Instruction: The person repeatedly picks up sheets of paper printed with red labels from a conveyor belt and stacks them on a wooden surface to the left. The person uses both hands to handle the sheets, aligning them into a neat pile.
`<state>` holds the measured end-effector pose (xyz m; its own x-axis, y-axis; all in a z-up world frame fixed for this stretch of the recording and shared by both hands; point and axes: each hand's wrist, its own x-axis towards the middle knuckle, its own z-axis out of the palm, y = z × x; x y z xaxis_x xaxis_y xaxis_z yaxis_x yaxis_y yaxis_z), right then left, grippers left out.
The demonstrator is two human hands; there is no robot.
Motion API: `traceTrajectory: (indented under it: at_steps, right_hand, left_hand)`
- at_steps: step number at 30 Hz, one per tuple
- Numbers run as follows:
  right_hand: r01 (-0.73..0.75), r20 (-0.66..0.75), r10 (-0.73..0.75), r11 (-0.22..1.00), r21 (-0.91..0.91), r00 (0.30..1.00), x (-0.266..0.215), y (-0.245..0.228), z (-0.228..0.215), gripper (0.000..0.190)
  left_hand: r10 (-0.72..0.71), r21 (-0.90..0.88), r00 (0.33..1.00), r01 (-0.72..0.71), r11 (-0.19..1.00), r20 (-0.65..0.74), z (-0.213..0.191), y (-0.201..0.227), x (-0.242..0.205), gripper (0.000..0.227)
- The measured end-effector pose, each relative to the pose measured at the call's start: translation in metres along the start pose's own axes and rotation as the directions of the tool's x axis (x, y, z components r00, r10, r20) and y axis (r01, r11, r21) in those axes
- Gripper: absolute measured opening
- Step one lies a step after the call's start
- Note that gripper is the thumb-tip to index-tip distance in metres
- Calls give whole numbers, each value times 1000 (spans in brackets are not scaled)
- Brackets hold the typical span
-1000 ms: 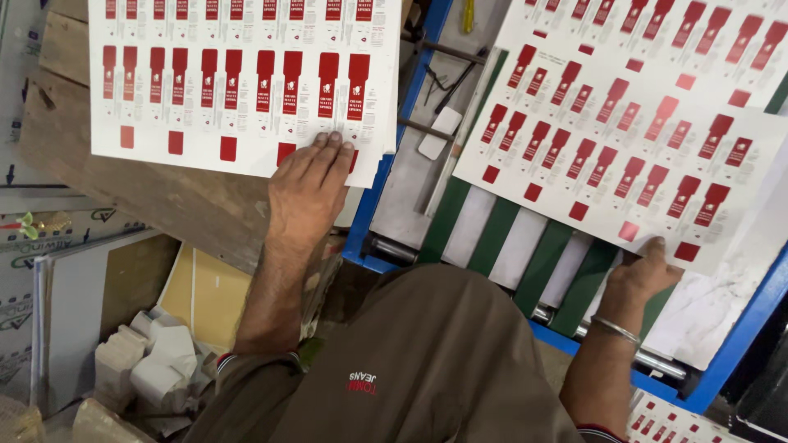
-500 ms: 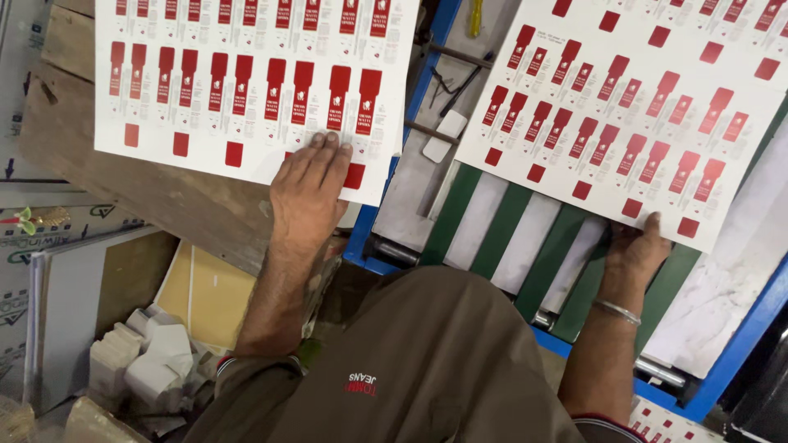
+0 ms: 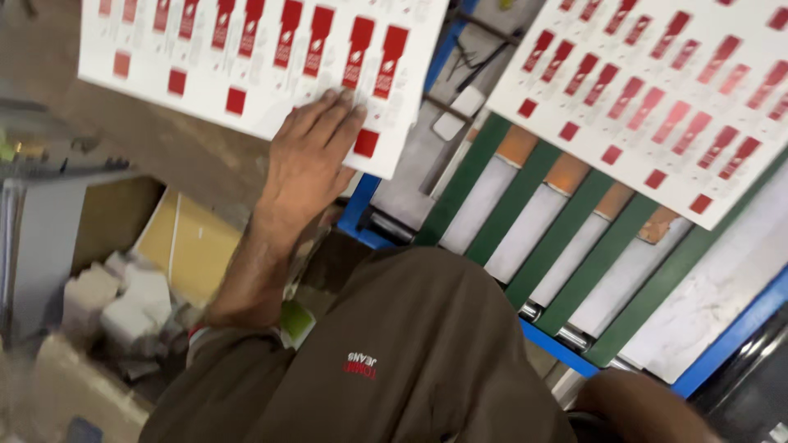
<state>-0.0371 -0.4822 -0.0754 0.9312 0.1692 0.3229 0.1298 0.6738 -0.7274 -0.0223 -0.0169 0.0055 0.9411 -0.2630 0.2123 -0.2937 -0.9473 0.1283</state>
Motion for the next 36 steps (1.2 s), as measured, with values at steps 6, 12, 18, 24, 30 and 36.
traceTrajectory:
  at_steps: [6, 12, 18, 24, 30, 36]
  right_hand:
    - [-77, 213, 69, 997, 30, 975, 31, -16, 32, 35]
    - [-138, 239, 132, 990, 7, 962, 55, -32, 69, 41]
    - [-148, 254, 143, 989, -2, 957, 63, -46, 89, 47]
    - [-180, 286, 167, 983, 20, 944, 67, -41, 104, 53]
    - [-196, 324, 181, 980, 16, 929, 68, -30, 106, 60]
    - [-187, 378, 166, 982, 18, 911, 74, -2, 102, 66]
  left_hand:
    - [12, 25, 999, -11, 1000, -34, 12, -1, -5, 64]
    - [-26, 46, 996, 31, 998, -90, 21, 0, -8, 58]
    - [-28, 54, 996, 33, 998, -86, 17, 2, -8, 59]
    - [-43, 22, 998, 44, 999, -55, 17, 2, -10, 61]
    - [-41, 84, 998, 45, 996, -49, 19, 4, -5, 60]
    - [-15, 27, 1000, 16, 1000, -14, 10, 0, 0, 65]
